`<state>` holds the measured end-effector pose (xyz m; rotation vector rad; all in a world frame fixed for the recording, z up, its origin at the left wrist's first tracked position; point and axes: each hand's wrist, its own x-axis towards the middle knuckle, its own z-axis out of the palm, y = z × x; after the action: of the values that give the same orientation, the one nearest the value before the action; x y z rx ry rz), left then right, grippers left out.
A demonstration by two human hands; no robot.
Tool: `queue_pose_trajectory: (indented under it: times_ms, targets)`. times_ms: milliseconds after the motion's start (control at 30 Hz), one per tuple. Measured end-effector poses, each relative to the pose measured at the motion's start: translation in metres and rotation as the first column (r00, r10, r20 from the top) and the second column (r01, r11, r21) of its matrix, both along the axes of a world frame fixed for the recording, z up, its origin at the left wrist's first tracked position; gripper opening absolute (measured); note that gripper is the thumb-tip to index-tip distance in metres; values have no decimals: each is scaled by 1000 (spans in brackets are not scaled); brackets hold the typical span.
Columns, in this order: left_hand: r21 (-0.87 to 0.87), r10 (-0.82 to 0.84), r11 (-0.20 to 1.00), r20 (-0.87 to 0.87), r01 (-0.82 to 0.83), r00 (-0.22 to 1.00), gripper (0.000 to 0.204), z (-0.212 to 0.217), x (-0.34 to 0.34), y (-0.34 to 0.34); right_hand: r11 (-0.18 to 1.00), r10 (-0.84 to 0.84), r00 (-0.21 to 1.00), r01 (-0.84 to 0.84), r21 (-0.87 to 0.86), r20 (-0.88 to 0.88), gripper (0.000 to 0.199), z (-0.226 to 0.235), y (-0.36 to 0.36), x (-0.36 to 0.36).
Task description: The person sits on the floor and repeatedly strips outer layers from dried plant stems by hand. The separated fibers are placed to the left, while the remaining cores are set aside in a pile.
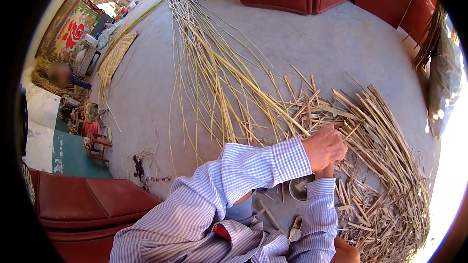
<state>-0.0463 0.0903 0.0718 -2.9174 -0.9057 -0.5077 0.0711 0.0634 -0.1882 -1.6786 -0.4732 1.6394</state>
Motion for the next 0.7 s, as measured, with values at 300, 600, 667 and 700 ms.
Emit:
queue_pose_trajectory:
  times_ms: [300, 600, 667, 700]
  targets:
    - [-196, -99, 979, -175, 64, 980, 32, -27, 23, 2, 1000, 19, 997, -18, -10, 78, 28, -8, -3, 8]
    - [-173, -124, 980, -152, 98, 980, 32, -33, 25, 1, 999, 47, 993, -44, -33, 107, 30, -19, -8, 14]
    - [-142, -129, 983, -79, 117, 989, 28, -40, 27, 2, 999, 45, 993, -41, -33, 111, 31, -23, -10, 16]
    - [-102, -134, 986, -16, 132, 991, 24, -42, 29, 2, 999, 43, 992, -40, -33, 115, 31, -25, -10, 18]
